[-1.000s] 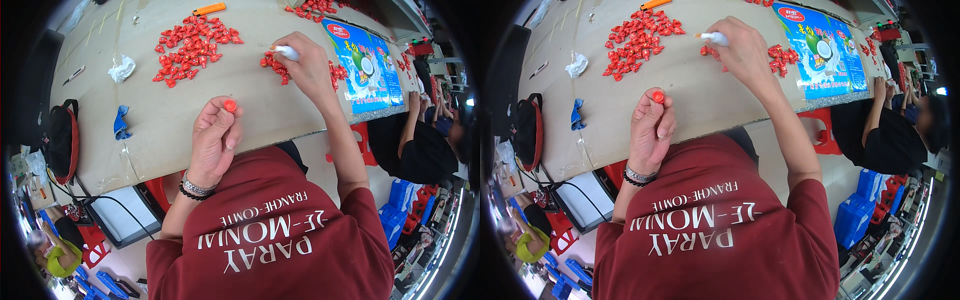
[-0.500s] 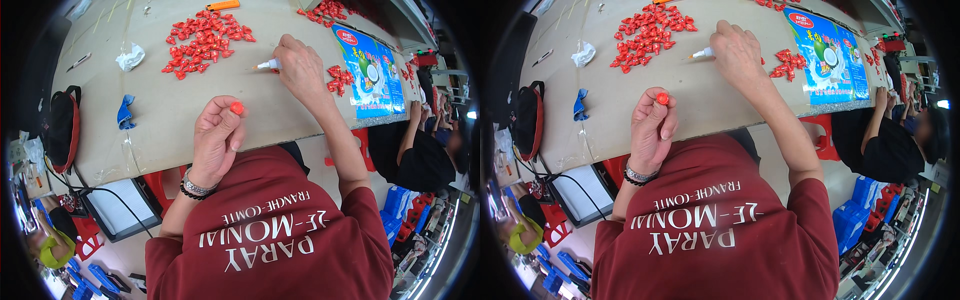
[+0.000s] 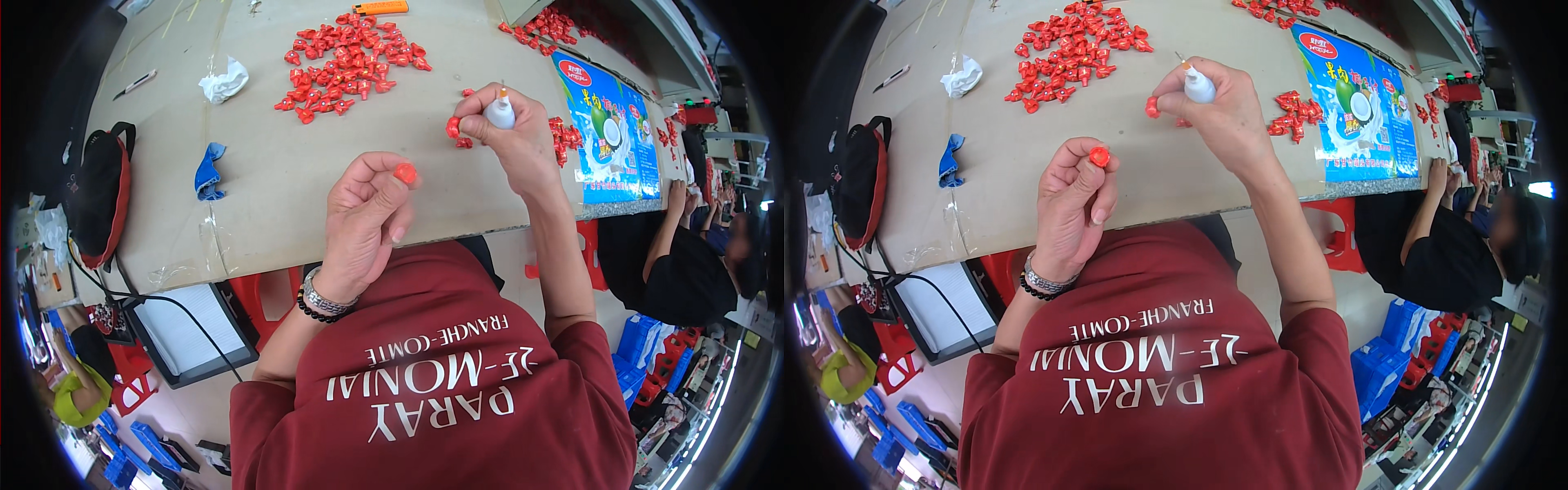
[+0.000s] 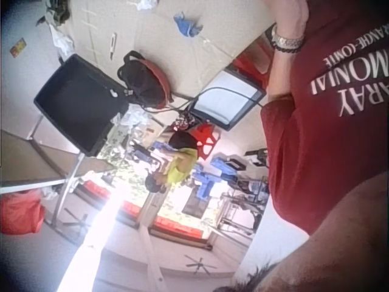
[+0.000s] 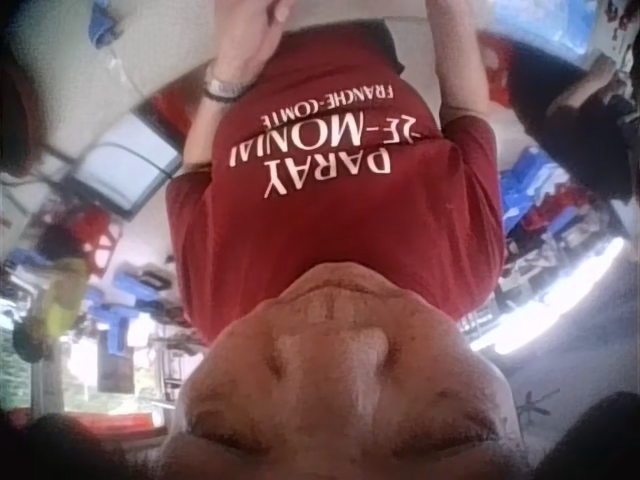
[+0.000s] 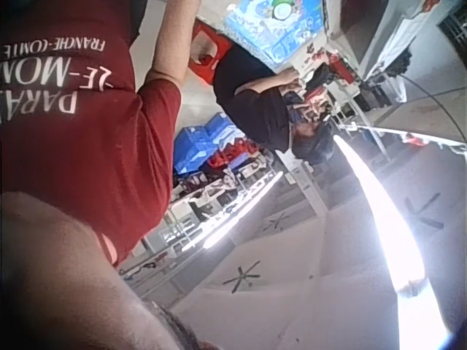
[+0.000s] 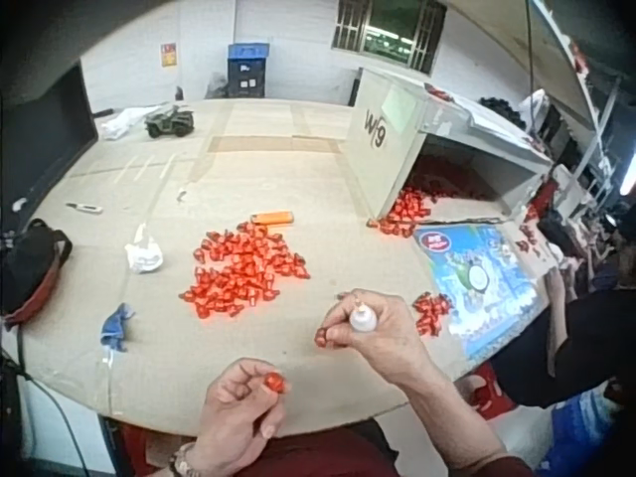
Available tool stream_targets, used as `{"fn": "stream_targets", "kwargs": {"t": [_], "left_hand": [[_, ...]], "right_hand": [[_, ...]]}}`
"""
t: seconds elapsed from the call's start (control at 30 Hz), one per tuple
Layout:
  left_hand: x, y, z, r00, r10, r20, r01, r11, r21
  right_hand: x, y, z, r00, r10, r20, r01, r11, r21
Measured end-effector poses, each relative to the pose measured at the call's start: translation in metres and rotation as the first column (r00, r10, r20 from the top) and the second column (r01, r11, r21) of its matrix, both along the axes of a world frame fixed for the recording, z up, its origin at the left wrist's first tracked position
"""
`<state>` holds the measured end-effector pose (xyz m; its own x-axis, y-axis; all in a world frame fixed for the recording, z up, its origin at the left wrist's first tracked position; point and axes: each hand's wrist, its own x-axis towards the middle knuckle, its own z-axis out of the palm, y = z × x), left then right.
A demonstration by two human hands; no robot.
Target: The person repeatedly picks up small red wrapped candies from a table, uses a small white squeeze bottle to apply a substance into the candy, and places the filled candy back on the table. The process is repeated continuously throughout the clip.
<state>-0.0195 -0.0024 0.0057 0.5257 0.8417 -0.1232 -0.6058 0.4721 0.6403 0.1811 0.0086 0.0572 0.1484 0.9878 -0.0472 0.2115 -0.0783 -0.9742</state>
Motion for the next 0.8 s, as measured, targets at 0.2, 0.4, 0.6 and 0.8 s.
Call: {"fn": "stream_targets", "kwargs": {"t": [0.2,0.4,0.6,0.8], "left_hand": [[0.005,0.001,0.001,0.999,-0.013,-0.044,0.013,1.0,0.003],[0.007,0.001,0.001,0.999,-0.005,-0.044,0.005,1.0,0.013],[0.011,0.001,0.003,0.998,0.007,-0.068,-0.005,1.0,0.028],[0.014,0.002,0.002,0.997,0.014,-0.079,-0.01,0.999,0.046]], "right_hand": [[-0.01,-0.013,-0.003,0.988,0.036,-0.152,-0.021,0.995,0.097],[-0.017,-0.022,0.004,0.999,0.032,0.013,-0.034,0.977,0.209],[-0.02,-0.025,0.012,0.999,-0.006,0.049,-0.004,0.98,0.2],[-0.019,-0.028,0.011,0.979,-0.065,0.194,0.019,0.973,0.23]]}}
